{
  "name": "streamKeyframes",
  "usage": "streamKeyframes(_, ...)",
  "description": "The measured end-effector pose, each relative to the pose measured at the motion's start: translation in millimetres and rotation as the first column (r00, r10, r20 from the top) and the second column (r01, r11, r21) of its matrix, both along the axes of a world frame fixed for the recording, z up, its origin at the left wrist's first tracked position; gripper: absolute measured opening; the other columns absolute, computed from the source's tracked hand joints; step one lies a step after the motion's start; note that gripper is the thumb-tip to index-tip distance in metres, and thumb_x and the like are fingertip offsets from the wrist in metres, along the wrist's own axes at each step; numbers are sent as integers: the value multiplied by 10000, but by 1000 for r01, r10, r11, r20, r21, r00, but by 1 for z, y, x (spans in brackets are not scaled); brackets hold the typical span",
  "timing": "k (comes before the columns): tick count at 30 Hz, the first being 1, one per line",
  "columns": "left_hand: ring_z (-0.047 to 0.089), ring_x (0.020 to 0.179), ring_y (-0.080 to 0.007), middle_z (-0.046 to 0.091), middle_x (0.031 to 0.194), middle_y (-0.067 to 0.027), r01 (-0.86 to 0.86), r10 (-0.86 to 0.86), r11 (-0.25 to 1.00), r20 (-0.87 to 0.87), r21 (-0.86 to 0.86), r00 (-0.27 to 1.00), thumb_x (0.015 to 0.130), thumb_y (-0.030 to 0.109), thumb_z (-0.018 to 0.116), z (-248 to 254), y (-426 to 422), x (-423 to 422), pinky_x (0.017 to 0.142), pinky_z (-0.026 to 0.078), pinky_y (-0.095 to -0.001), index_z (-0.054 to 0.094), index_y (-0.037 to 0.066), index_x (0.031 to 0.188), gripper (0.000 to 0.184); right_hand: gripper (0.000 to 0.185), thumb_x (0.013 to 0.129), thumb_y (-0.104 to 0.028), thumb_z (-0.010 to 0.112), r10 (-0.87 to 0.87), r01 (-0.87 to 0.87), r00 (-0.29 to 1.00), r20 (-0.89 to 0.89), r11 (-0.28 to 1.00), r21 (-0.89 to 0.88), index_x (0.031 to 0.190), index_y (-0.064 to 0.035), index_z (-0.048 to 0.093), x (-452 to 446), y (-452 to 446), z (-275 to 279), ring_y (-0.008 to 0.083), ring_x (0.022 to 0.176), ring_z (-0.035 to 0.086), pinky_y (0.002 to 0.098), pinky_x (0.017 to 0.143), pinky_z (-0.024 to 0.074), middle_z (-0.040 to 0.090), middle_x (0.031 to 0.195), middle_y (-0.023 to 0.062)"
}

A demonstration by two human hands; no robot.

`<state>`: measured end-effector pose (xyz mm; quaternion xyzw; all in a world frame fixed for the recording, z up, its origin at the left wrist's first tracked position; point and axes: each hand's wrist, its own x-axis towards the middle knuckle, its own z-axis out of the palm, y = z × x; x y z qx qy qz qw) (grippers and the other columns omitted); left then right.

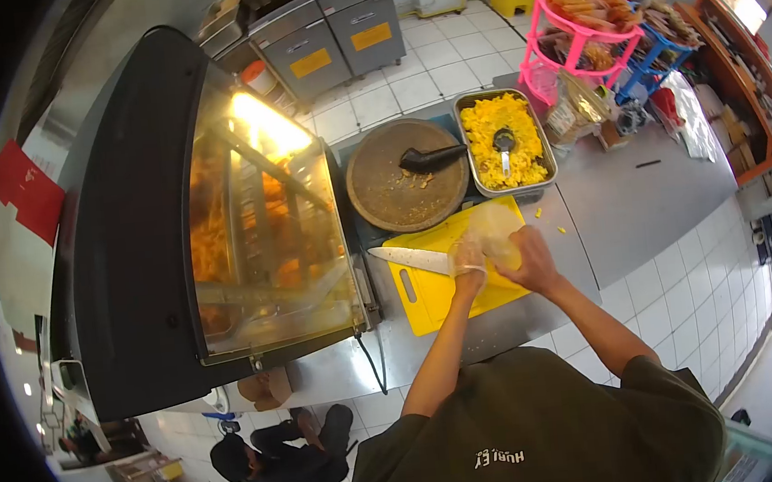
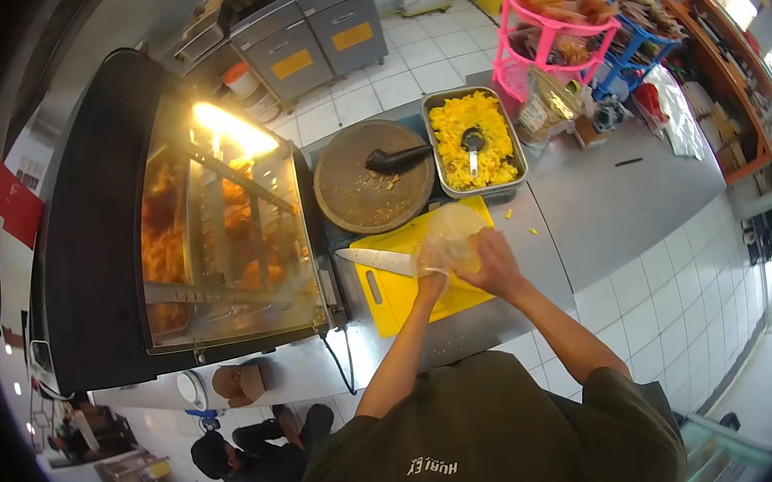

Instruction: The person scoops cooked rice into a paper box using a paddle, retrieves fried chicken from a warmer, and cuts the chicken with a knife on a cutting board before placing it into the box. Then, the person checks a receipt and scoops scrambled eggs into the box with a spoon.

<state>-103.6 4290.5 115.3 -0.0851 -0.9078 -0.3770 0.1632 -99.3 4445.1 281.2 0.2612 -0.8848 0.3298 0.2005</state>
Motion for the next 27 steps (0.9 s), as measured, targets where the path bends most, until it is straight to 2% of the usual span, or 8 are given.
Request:
streamKeyframes(2, 512, 1244, -380, 517, 1384, -223, 76, -85, 996, 201, 51, 976, 964, 225, 507, 22, -1, -10, 1058, 406, -454, 495, 4, 1346, 441, 490, 757, -291, 800, -39, 35, 998, -40, 995, -98, 1064, -18, 533, -36, 0, 17, 354, 864, 522, 418, 756, 443, 528, 947, 181)
streamKeyframes(6, 488, 1264, -398, 498, 1404, -223, 169, -166, 985, 416, 32, 894, 908, 310, 598, 78, 5, -14, 1050, 405, -470, 501, 7, 1332, 529, 445, 924, -412, 656, 7, 300, 873, 487, 780, -549, 1043, -12, 503, -120, -66, 24, 260, 757, 537, 375, 704, 441, 554, 901, 122)
streamKeyframes(11, 454, 1307, -378, 502, 1407, -180, 244, -205, 964, 295, -104, 933, 863, 415, 644, 117, 12, -12, 1065, 369, -513, 516, 42, 1338, 617, 455, 944, -444, 613, 142, 316, 607, 782, 860, -401, 991, 5, 556, -147, -94, -15, 262, 796, 634, 412, 691, 470, 658, 926, 147)
streamKeyframes(12, 447, 1316, -368, 504, 1406, -168, 241, -206, 961, 226, -136, 952, 855, 435, 647, 117, 15, -14, 1069, 361, -519, 519, 55, 1342, 631, 371, 931, -372, 624, 70, 235, 832, 550, 854, -464, 921, -2, 595, -136, -82, -10, 298, 823, 659, 438, 674, 485, 673, 872, 189)
streamKeyframes(15, 423, 1338, -338, 496, 1417, -129, 292, -232, 878, 196, -379, 953, 868, 439, 612, 109, 26, -21, 1085, 330, -531, 537, 110, 1347, 585, 214, 878, -214, 594, -234, 339, 758, 609, 939, -62, 859, -1, 612, -77, -12, 9, 380, 815, 658, 474, 707, 508, 644, 815, 258)
streamKeyframes(18, 491, 1274, -353, 511, 1396, -145, 532, -406, 738, 356, -416, 842, 900, 442, 552, 100, 29, -42, 1020, 429, -446, 612, 121, 1255, 482, 248, 857, -252, 618, -452, -11, 612, 649, 816, 578, 934, -16, 627, 6, 32, -30, 386, 838, 645, 499, 699, 499, 665, 887, 192)
streamKeyframes(23, 547, 1217, -346, 591, 1323, -147, 631, -491, 734, 444, -251, 749, 905, 410, 563, 90, 11, -46, 1026, 435, -429, 671, 92, 1178, 433, 363, 788, -230, 700, -273, 90, 883, 381, 897, 434, 1111, -82, 620, 73, -17, -36, 335, 1086, 509, 476, 881, 430, 535, 1157, 135)
streamKeyframes(27, 561, 1201, -328, 593, 1326, -155, 648, -540, 755, 462, -104, 704, 902, 384, 578, 80, -12, -55, 1026, 435, -412, 683, 67, 1148, 415, 353, 779, -192, 695, -194, 56, 941, 278, 899, 435, 1104, -71, 625, 58, -31, -64, 311, 1036, 510, 470, 872, 409, 542, 1109, 120)
